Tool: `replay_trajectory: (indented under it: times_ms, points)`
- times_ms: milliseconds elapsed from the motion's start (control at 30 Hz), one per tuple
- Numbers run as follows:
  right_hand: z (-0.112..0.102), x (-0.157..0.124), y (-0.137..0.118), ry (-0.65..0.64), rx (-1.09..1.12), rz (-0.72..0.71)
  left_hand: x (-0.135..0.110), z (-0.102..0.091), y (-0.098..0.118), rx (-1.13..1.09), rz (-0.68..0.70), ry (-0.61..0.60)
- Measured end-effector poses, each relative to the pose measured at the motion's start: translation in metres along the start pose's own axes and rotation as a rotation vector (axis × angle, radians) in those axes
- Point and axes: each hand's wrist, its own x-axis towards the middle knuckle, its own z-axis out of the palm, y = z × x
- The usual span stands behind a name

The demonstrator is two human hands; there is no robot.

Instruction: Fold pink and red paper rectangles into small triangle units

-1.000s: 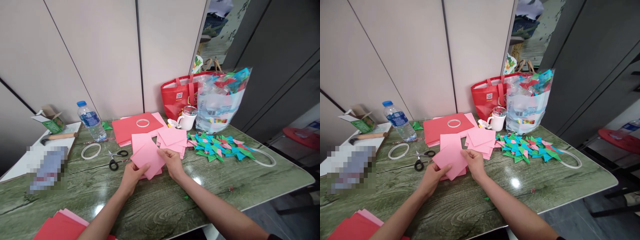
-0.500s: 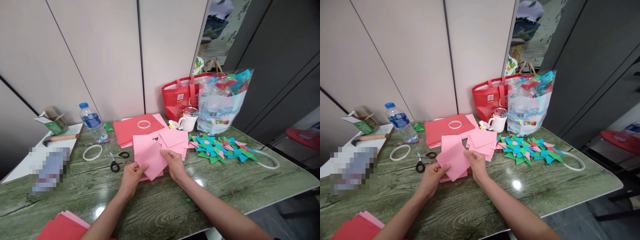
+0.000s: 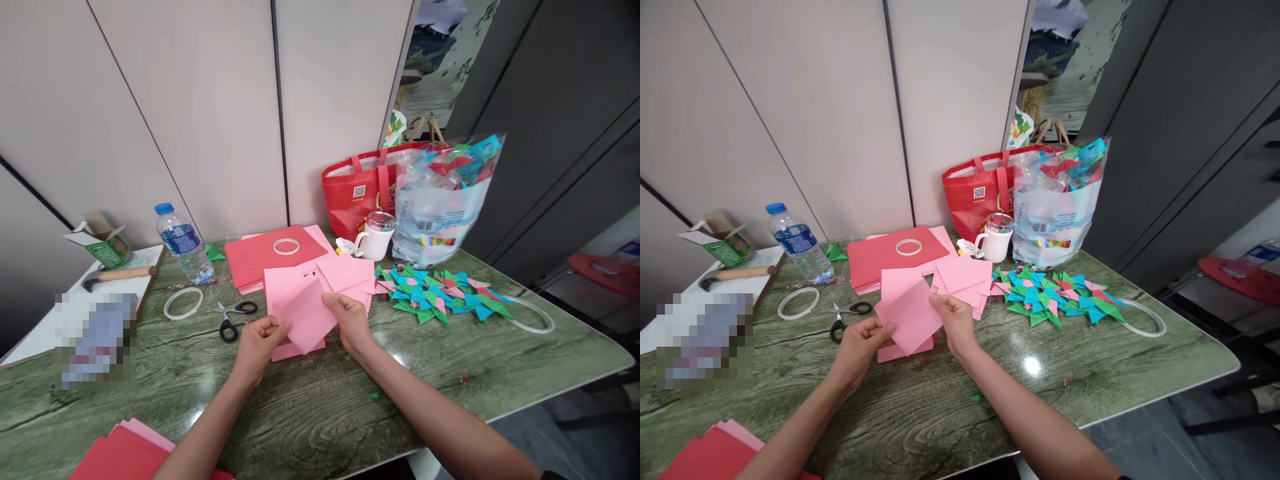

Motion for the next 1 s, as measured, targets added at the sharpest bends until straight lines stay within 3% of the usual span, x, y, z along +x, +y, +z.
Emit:
replay_trajectory:
  times_ms: [233, 1000]
  points:
    - [-0.002, -0.001, 0.004, -0.055, -0.032, 0.010, 0.000, -0.003, 0.008, -0.077, -0.029, -0.084]
    - [-0.001, -0.001, -0.003, -0.082, -0.044, -0.032, -0.002, -0.002, 0.015, -0.167, 0.043, 0.024]
